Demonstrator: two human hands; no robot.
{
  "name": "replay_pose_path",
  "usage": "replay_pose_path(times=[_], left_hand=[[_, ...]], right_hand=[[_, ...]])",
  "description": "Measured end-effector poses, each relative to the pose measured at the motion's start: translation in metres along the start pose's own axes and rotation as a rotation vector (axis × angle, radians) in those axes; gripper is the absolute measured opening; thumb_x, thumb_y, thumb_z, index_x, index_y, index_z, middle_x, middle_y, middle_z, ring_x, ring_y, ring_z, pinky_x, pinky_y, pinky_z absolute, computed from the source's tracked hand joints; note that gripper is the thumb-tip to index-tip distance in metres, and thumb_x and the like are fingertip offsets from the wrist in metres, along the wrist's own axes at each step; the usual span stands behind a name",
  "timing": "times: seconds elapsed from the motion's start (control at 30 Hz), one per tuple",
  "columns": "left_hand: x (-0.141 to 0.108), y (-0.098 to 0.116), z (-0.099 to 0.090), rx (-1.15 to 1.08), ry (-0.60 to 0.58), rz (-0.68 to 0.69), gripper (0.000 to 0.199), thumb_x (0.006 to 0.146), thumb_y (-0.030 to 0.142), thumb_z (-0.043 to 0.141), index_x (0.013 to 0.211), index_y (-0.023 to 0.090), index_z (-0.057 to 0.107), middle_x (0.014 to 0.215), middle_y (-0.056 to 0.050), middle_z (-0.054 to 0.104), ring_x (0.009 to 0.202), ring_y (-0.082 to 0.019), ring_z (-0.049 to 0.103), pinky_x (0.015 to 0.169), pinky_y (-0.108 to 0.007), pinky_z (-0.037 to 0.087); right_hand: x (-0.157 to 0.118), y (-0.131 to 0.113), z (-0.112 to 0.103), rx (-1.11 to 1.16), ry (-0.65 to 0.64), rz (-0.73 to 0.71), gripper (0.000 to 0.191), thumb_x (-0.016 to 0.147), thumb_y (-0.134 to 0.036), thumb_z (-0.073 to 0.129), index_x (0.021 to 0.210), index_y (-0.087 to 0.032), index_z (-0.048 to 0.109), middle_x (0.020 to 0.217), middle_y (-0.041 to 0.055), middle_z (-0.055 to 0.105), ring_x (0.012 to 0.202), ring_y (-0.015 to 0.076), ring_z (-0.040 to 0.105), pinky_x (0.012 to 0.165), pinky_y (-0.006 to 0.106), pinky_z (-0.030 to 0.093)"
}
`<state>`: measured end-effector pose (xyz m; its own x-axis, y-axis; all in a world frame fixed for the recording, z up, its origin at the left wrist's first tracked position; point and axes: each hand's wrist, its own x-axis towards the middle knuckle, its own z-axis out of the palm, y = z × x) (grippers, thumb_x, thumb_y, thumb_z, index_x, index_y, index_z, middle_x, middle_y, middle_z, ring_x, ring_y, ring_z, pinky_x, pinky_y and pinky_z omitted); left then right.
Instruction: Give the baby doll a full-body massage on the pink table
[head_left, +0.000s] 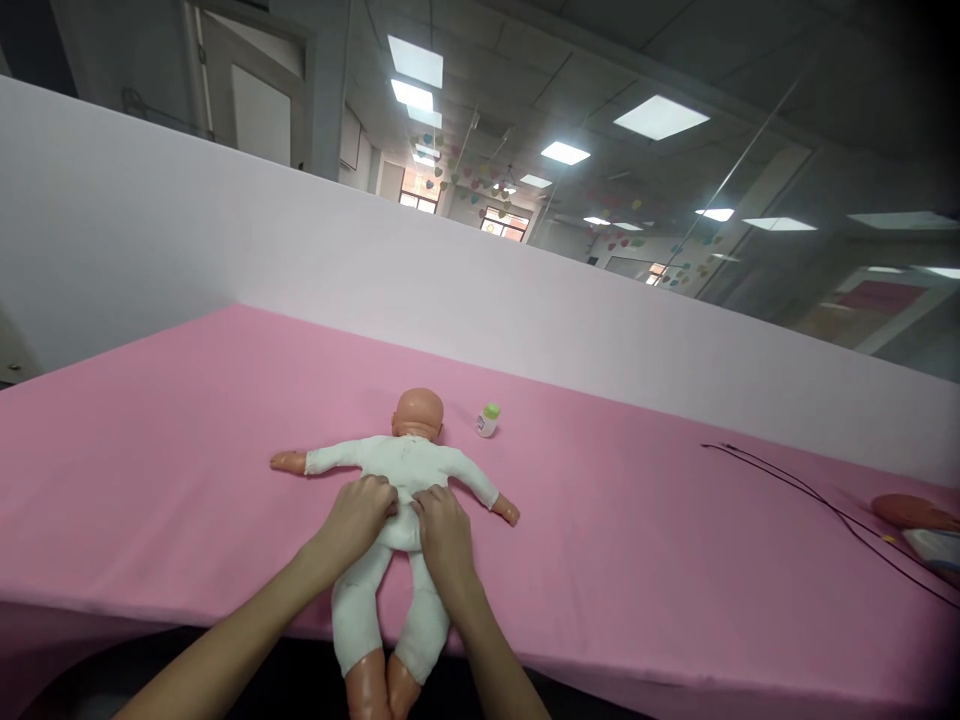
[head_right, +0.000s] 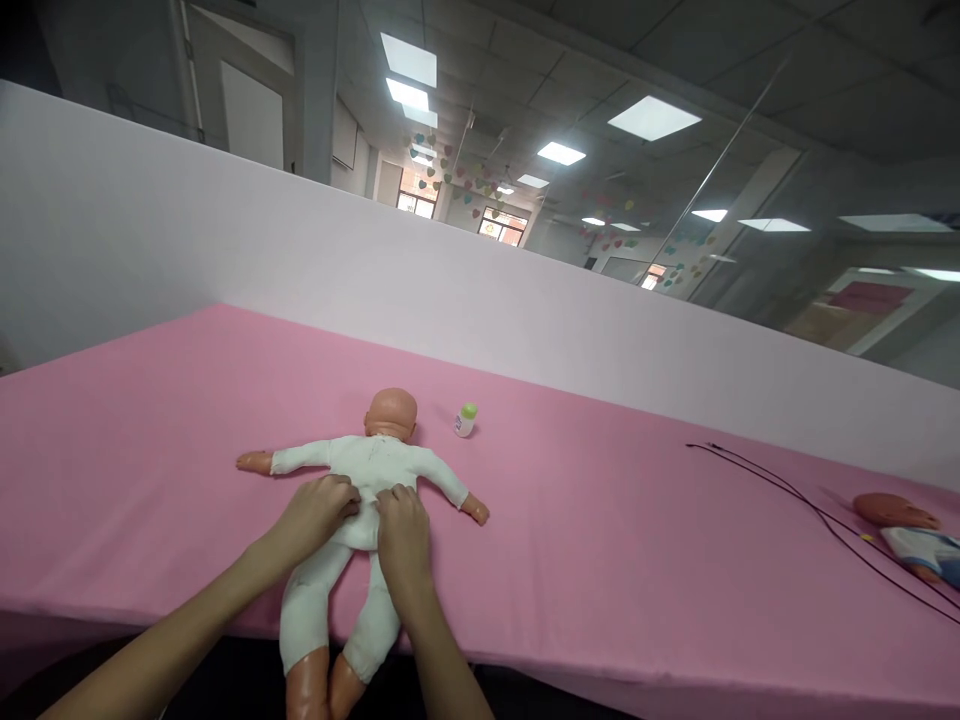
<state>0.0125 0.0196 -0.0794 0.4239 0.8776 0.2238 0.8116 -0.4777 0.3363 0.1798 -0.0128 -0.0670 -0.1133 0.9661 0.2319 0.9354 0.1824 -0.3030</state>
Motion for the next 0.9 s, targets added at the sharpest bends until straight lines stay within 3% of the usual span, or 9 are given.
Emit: replay_pose_path(times=[0.1,0.23,0.33,0.47,0.6,0.67,0.73,0.83,0.9], left_hand=[[-0.025,0.004,-0.008,-0.009,0.014,0.002,0.028,0.095,0.019,0.049,0.081,0.025,0.072,0.093,-0.009,0.072,0.085,-0.024,0.066,0.072,-0.036,0.051],[-0.047,0.014,-0.003,0.047,-0.093,-0.066,0.027,0.092,0.012,0.050,0.082,0.025,0.072,0.094,-0.009,0.072,0.090,-0.027,0.067,0.071,-0.038,0.050],[-0.048,0.015,-0.001,0.110,-0.137,-0.046,0.026,0.090,0.008,0.053,0.085,0.023,0.073,0.093,-0.011,0.073,0.090,-0.029,0.068,0.070,-0.039,0.049],[-0.037,0.004,-0.019,-0.005,-0.182,0.014,0.023,0.096,0.025,0.059,0.077,0.024,0.072,0.090,-0.007,0.074,0.083,-0.028,0.069,0.070,-0.038,0.047],[0.000,-0.015,-0.033,-0.298,0.052,-0.047,0.030,0.100,0.047,0.057,0.096,0.026,0.077,0.101,-0.003,0.076,0.089,-0.025,0.070,0.081,-0.035,0.051],[0.030,-0.022,-0.029,-0.394,0.234,-0.120,0.046,0.101,0.054,0.053,0.132,0.025,0.068,0.127,-0.007,0.071,0.107,-0.027,0.069,0.093,-0.037,0.051],[0.064,-0.026,-0.021,-0.441,0.318,-0.222,0.074,0.100,0.060,0.051,0.160,0.020,0.039,0.154,-0.014,0.054,0.130,-0.031,0.060,0.105,-0.041,0.048],[0.107,-0.027,-0.009,-0.530,0.191,-0.440,0.105,0.096,0.074,0.048,0.168,0.011,0.005,0.162,-0.025,0.042,0.144,-0.036,0.050,0.110,-0.044,0.045],[0.125,-0.025,-0.005,-0.543,0.049,-0.542,0.113,0.093,0.081,0.047,0.167,0.009,0.002,0.155,-0.028,0.051,0.139,-0.038,0.056,0.105,-0.044,0.048]], right_hand=[[-0.025,0.003,-0.008,0.103,0.029,-0.054,0.023,0.104,-0.010,0.052,0.102,-0.022,0.072,0.114,0.0062,0.072,0.105,0.0233,0.065,0.090,0.034,0.048],[-0.041,0.001,0.002,0.101,0.035,0.018,0.024,0.102,-0.011,0.055,0.088,-0.022,0.071,0.097,0.0047,0.072,0.094,0.0234,0.065,0.084,0.035,0.048],[-0.035,0.002,0.010,0.175,0.059,0.043,0.026,0.100,-0.012,0.057,0.080,-0.022,0.071,0.090,0.0045,0.070,0.092,0.0232,0.064,0.083,0.034,0.049],[-0.024,0.023,0.006,0.567,0.130,0.006,0.017,0.097,-0.023,0.060,0.087,-0.022,0.074,0.103,0.0066,0.071,0.101,0.0225,0.066,0.089,0.033,0.054],[-0.014,0.056,0.003,0.790,0.275,0.220,0.038,0.096,-0.048,0.062,0.117,-0.018,0.070,0.123,0.0155,0.069,0.106,0.0273,0.068,0.092,0.041,0.058],[-0.005,0.065,0.005,0.974,0.156,0.281,0.050,0.097,-0.056,0.062,0.128,-0.016,0.066,0.126,0.0170,0.070,0.111,0.0286,0.069,0.098,0.044,0.057],[0.007,0.066,0.007,1.229,-0.030,0.263,0.054,0.102,-0.059,0.052,0.130,-0.016,0.066,0.130,0.0171,0.070,0.121,0.0281,0.068,0.104,0.044,0.055],[0.031,0.059,0.010,1.463,-0.178,0.233,0.065,0.109,-0.060,0.031,0.136,-0.011,0.064,0.127,0.0192,0.072,0.123,0.0256,0.069,0.103,0.039,0.055],[0.046,0.055,0.013,1.370,-0.135,0.252,0.072,0.110,-0.060,0.024,0.133,-0.006,0.066,0.114,0.0205,0.075,0.113,0.0251,0.074,0.094,0.035,0.059]])
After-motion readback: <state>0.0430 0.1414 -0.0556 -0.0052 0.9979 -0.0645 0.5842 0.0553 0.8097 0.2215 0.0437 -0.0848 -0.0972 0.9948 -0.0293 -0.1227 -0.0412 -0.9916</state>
